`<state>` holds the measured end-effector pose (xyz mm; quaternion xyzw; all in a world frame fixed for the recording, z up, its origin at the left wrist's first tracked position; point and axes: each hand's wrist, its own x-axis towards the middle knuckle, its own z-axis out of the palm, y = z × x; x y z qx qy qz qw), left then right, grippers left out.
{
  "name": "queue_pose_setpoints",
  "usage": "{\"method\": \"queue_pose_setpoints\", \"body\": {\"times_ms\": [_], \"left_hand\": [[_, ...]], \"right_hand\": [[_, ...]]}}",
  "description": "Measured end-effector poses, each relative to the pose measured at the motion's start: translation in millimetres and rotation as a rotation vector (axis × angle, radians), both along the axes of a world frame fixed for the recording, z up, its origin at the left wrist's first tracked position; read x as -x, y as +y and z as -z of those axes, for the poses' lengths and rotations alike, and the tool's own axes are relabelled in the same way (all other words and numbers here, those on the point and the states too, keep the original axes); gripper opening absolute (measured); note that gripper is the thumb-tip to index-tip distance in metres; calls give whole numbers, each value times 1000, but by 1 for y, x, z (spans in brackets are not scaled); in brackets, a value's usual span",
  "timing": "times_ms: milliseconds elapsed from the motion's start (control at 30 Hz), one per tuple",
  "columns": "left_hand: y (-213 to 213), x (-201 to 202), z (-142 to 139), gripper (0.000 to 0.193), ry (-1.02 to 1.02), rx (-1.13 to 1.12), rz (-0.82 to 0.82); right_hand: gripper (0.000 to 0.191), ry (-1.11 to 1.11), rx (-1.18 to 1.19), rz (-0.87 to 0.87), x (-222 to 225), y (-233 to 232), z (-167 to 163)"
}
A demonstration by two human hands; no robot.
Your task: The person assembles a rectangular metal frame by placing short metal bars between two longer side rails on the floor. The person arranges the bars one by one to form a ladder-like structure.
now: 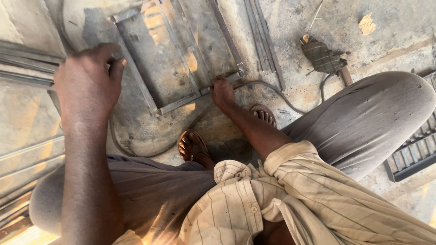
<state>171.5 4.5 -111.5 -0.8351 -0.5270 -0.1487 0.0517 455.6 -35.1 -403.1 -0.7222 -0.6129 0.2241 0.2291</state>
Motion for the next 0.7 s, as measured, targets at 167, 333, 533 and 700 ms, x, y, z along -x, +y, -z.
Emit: {"method": "queue_pose_setpoints", "body": {"times_ms": [167, 333, 533, 700], "left_hand": [[-1, -2, 0, 25, -1, 39, -38], [-3, -2, -3, 25, -35, 13, -6], [-2, -3, -5, 25, -36, 47, -36], [-3, -4, -4, 25, -46, 68, -38]], "right_hand": [[18, -23, -9, -14, 1, 5, 0], [23, -13, 34, 10, 2, 8, -1], [27, 10, 59, 4, 4, 6, -2], [27, 25, 130, 18, 7, 5, -6]]}}
